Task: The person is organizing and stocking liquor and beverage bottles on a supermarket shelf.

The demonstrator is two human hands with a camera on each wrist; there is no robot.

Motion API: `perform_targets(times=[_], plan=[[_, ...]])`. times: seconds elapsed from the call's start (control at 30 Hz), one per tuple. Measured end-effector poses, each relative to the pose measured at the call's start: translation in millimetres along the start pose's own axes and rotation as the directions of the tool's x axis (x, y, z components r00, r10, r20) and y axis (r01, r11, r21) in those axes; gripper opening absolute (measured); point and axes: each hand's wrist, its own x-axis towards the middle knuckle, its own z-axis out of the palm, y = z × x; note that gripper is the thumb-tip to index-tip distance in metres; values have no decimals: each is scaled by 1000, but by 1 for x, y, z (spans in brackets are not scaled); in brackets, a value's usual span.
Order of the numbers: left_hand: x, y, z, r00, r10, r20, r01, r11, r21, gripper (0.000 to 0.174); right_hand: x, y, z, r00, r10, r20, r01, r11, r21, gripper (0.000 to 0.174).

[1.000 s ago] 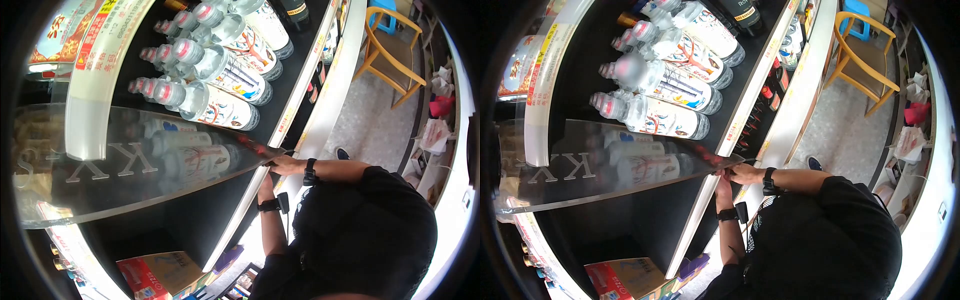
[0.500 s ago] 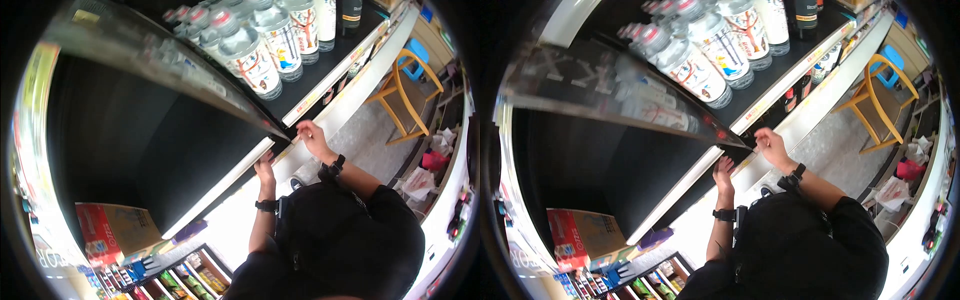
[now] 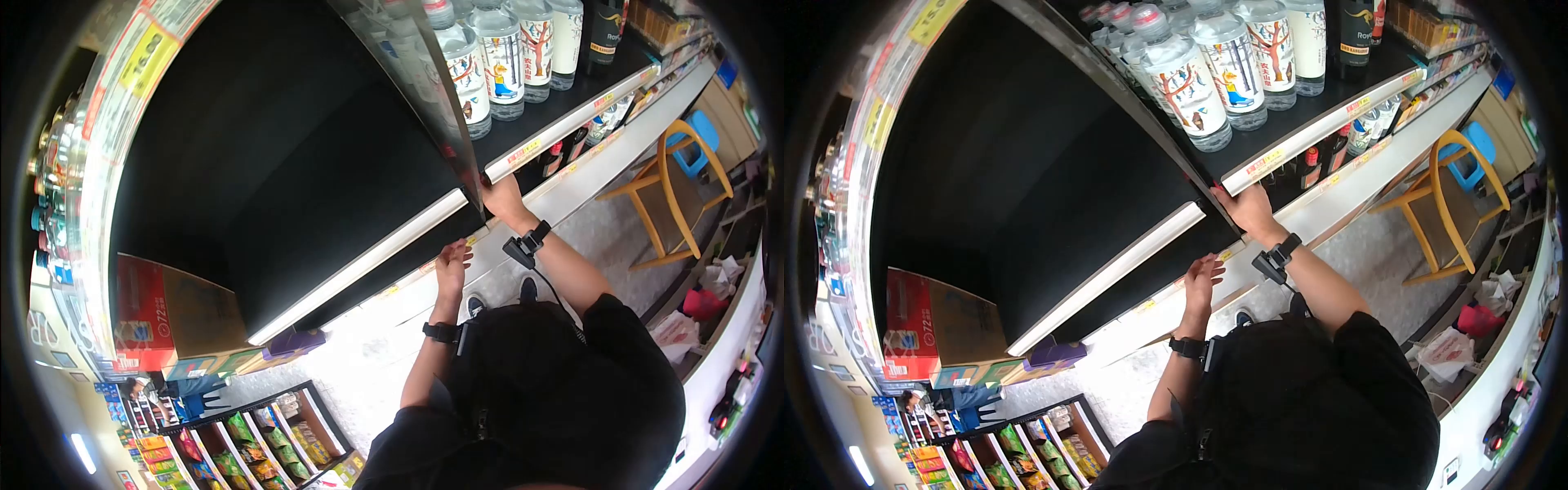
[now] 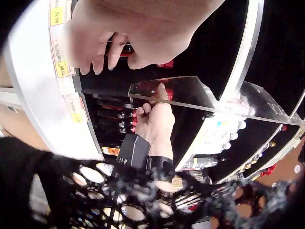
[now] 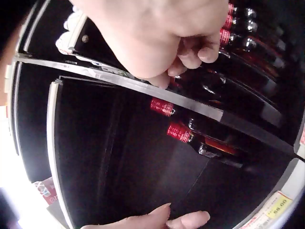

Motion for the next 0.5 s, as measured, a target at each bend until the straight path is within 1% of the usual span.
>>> perform_targets(times=[0.03, 0.07, 0.13, 0.17, 0.23, 0.27, 0.3, 0.33, 0.37, 0.4, 0.47, 0.5], plan=[[-1, -1, 0, 1000, -12, 0, 12, 1000, 2, 32, -3, -1, -4, 993, 99, 72, -96, 995, -32, 24], [-2, -3, 1, 1000, -11, -2, 11, 1000, -3, 32, -6, -2, -8, 993, 94, 76, -92, 995, -34, 24], [-3, -2, 2, 1000, -2, 10, 2, 1000, 15, 29, -11, -4, -17, 969, 167, 182, -147, 982, -120, 23], [-2, -1, 3, 1000, 6, 12, -6, 1000, 17, 29, -13, -5, -21, 971, 161, 177, -142, 983, -118, 23], [-2, -6, 4, 999, -7, 34, 6, 1000, 29, 27, -17, -7, -26, 978, 128, 165, -100, 981, -166, 23], [-1, -9, 4, 999, 2, 47, -3, 1000, 30, 25, -18, -7, -29, 987, 59, 148, -25, 975, -222, 27], [-1, -9, 5, 999, 2, 52, -4, 999, 38, 25, -19, -3, -26, 988, 63, 140, -31, 975, -220, 27], [-2, -10, 6, 998, -4, 65, 1, 999, 40, 26, -20, 3, -21, 995, -94, 45, 99, 984, -150, 27], [-2, -11, 8, 997, -10, 79, 7, 999, 40, 26, -21, 9, -19, 968, -242, -60, 236, 967, -98, 28], [-2, -11, 10, 996, -14, 89, 10, 999, 45, 26, -22, 8, -21, 969, -237, -67, 229, 968, -104, 28], [-2, -11, 13, 996, -4, 90, 2, 1000, 27, 27, -24, 3, -21, 984, -170, -47, 168, 985, -44, 29], [-2, -10, 15, 995, -8, 95, 6, 1000, 21, 27, -27, 5, -22, 985, -169, -44, 167, 985, -52, 29]])
